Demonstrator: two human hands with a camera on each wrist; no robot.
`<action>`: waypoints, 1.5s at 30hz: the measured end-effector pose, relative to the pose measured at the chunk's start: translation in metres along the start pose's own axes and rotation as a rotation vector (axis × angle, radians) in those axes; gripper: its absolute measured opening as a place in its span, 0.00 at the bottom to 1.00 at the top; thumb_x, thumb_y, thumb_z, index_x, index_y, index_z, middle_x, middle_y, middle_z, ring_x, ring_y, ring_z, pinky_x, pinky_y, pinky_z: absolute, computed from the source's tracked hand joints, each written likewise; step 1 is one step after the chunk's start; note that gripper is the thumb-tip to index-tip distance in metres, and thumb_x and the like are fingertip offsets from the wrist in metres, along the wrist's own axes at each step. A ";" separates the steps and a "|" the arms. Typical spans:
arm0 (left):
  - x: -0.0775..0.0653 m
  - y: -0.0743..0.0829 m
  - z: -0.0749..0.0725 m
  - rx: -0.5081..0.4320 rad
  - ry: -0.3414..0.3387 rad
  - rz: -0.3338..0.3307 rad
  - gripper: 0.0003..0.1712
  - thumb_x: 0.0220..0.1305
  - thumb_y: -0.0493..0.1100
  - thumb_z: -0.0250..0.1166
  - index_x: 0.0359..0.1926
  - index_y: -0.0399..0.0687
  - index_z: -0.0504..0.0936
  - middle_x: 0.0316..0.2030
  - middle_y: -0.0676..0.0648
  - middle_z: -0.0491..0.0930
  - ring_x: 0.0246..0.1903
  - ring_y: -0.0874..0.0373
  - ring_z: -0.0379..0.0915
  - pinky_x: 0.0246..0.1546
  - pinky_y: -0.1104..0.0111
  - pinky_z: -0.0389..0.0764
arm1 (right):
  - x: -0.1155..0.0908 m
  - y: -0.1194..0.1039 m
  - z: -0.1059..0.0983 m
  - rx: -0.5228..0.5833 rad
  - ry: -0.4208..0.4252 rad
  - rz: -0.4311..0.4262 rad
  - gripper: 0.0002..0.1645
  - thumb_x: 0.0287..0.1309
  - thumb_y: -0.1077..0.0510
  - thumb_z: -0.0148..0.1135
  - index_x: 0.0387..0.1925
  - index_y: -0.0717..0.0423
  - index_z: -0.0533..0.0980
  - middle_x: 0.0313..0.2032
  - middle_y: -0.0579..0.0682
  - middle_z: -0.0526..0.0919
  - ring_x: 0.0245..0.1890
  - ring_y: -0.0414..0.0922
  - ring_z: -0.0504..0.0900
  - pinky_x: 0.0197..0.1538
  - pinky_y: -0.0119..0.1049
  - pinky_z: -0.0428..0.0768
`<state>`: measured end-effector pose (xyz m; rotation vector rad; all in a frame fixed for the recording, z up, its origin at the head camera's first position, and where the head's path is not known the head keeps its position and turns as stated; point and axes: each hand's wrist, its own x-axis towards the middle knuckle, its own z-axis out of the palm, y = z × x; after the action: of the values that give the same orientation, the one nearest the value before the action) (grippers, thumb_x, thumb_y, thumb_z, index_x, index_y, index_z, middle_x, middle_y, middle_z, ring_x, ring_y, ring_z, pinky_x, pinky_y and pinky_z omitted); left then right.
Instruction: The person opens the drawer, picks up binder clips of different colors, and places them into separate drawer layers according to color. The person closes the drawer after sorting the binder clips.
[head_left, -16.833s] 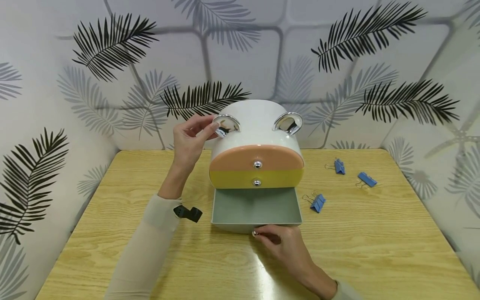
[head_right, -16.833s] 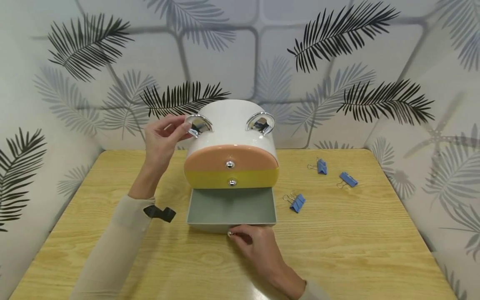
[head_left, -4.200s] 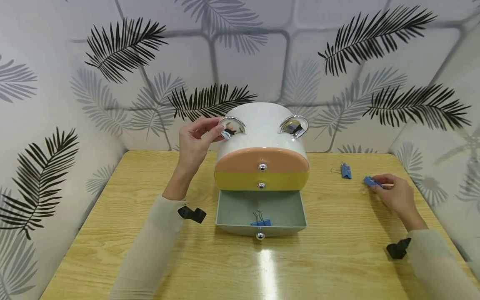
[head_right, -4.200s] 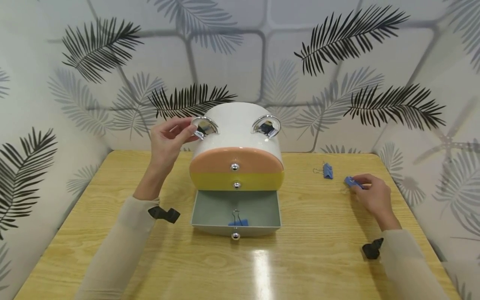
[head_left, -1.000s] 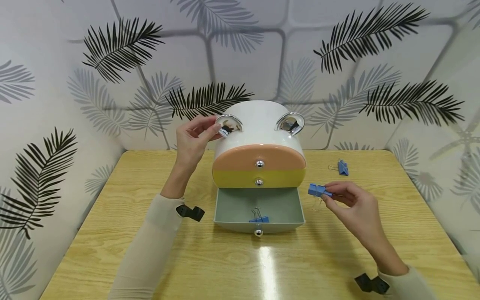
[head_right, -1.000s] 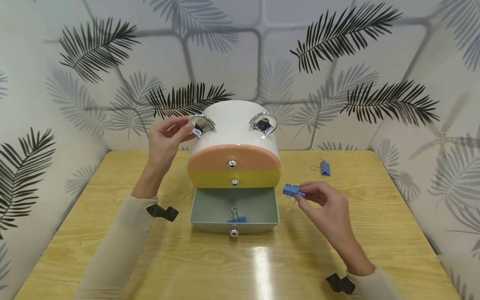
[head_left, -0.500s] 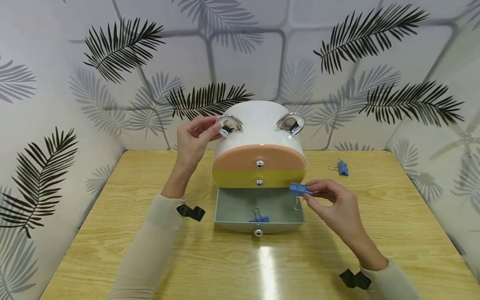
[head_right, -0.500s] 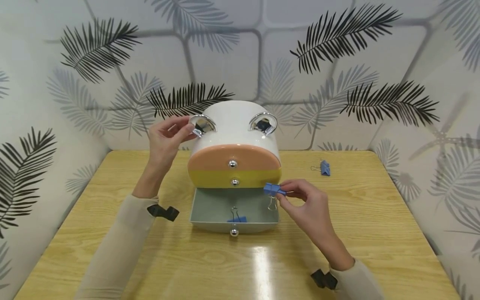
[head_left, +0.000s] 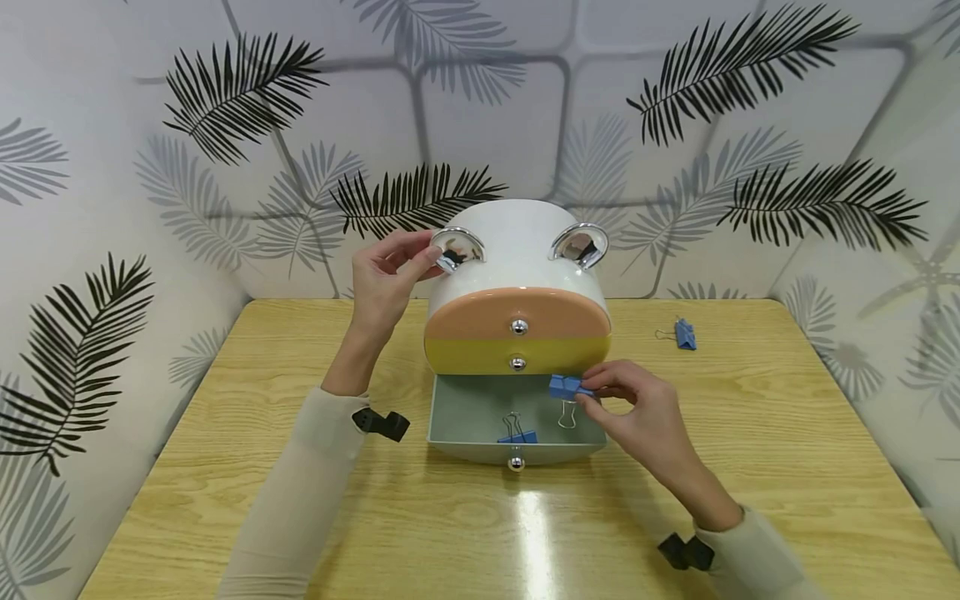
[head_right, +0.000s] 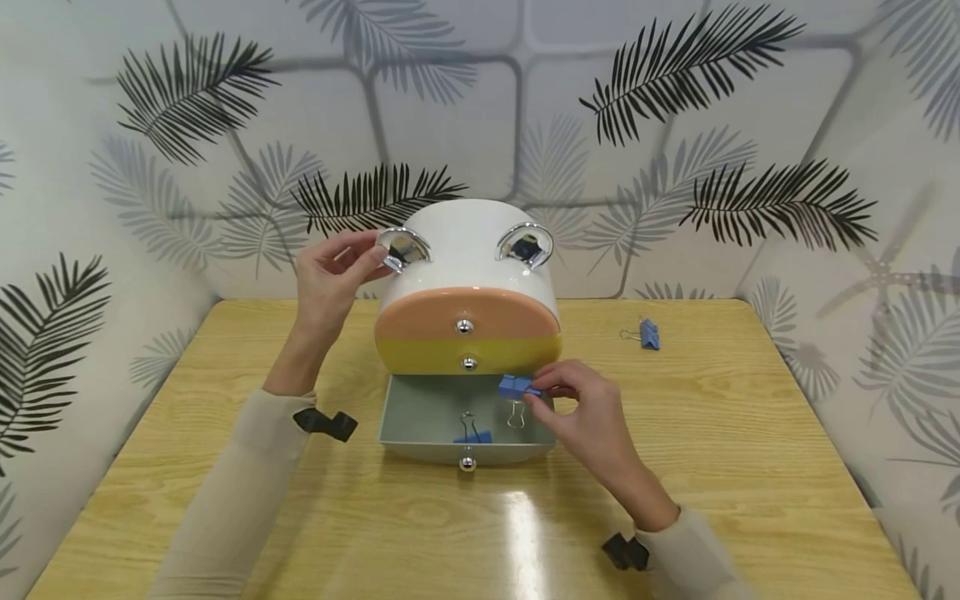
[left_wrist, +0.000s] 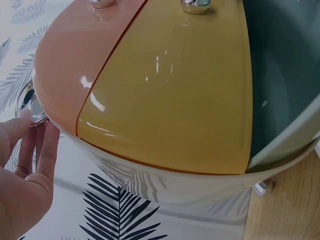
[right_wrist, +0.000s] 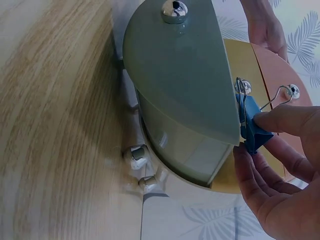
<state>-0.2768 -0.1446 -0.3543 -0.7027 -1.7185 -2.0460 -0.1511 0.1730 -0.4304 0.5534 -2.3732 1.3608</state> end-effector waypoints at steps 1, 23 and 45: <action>0.000 0.000 0.000 0.002 0.000 0.001 0.13 0.63 0.22 0.67 0.49 0.19 0.81 0.36 0.47 0.83 0.34 0.56 0.83 0.39 0.61 0.90 | 0.000 0.001 0.002 -0.003 -0.007 -0.001 0.12 0.51 0.72 0.77 0.35 0.56 0.85 0.41 0.49 0.87 0.38 0.45 0.87 0.45 0.36 0.89; 0.000 -0.002 -0.002 0.005 -0.010 0.008 0.13 0.64 0.23 0.66 0.49 0.19 0.81 0.37 0.48 0.84 0.35 0.56 0.83 0.40 0.60 0.90 | 0.004 0.005 0.017 -0.225 -0.102 -0.087 0.10 0.49 0.65 0.81 0.33 0.56 0.86 0.38 0.46 0.88 0.39 0.46 0.86 0.40 0.43 0.87; 0.000 -0.001 -0.002 0.012 -0.007 0.014 0.13 0.63 0.23 0.67 0.49 0.20 0.82 0.36 0.46 0.84 0.34 0.51 0.82 0.39 0.58 0.90 | 0.003 0.006 0.023 -0.286 -0.187 -0.038 0.12 0.49 0.68 0.80 0.36 0.58 0.85 0.38 0.49 0.88 0.41 0.48 0.87 0.47 0.48 0.88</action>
<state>-0.2775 -0.1463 -0.3554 -0.7164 -1.7239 -2.0244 -0.1591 0.1556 -0.4440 0.6622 -2.6313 0.9649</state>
